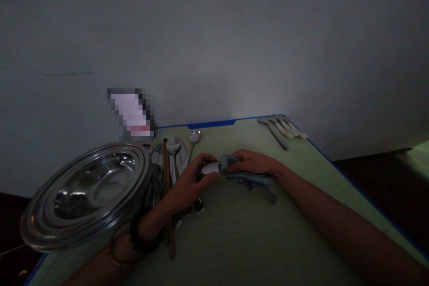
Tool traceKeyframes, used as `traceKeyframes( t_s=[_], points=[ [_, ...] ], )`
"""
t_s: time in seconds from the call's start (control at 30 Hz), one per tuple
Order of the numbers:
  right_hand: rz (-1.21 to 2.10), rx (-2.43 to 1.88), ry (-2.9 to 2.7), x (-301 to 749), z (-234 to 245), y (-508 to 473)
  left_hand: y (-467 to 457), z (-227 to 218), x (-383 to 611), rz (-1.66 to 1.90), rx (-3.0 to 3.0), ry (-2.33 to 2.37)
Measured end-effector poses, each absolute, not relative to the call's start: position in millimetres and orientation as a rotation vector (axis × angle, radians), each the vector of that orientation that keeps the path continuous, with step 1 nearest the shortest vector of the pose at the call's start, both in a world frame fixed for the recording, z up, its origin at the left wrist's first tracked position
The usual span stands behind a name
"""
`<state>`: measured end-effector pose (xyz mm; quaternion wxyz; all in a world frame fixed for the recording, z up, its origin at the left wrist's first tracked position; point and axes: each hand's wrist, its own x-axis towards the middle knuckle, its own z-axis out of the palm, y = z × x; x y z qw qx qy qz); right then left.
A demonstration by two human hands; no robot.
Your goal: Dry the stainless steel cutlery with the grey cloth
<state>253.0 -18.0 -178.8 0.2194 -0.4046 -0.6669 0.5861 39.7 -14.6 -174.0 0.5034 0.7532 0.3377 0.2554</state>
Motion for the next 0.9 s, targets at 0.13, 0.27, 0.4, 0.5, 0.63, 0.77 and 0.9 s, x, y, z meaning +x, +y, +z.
traceKeyframes(
  t_s=[0.13,0.27,0.4,0.5,0.63,0.77,0.9],
  points=[
    [1.633,-1.140,-1.835,253.0,-178.6,-18.7,-14.1,-174.5,38.0,0.615,1.831,0.816],
    [1.649,-1.146,-1.806,253.6,-180.4,-18.1,-14.4,-172.3,36.3,0.612,1.827,0.778],
    [1.650,-1.153,-1.802,255.0,-180.8,-17.8,-15.0,-169.9,36.6,0.596,1.820,0.780],
    [1.597,-1.155,-1.857,255.8,-178.1,-19.2,-15.0,-169.7,36.4,0.594,1.837,0.787],
    [1.516,-1.182,-1.912,255.1,-174.7,-21.0,-15.0,-170.0,35.4,0.613,1.840,0.755],
    [1.468,-1.211,-1.953,253.7,-174.8,-20.9,-15.1,-169.5,35.8,0.620,1.829,0.779],
    [1.476,-1.267,-1.944,252.9,-175.1,-20.4,-14.9,-170.2,36.0,0.609,1.824,0.775]
  ],
)
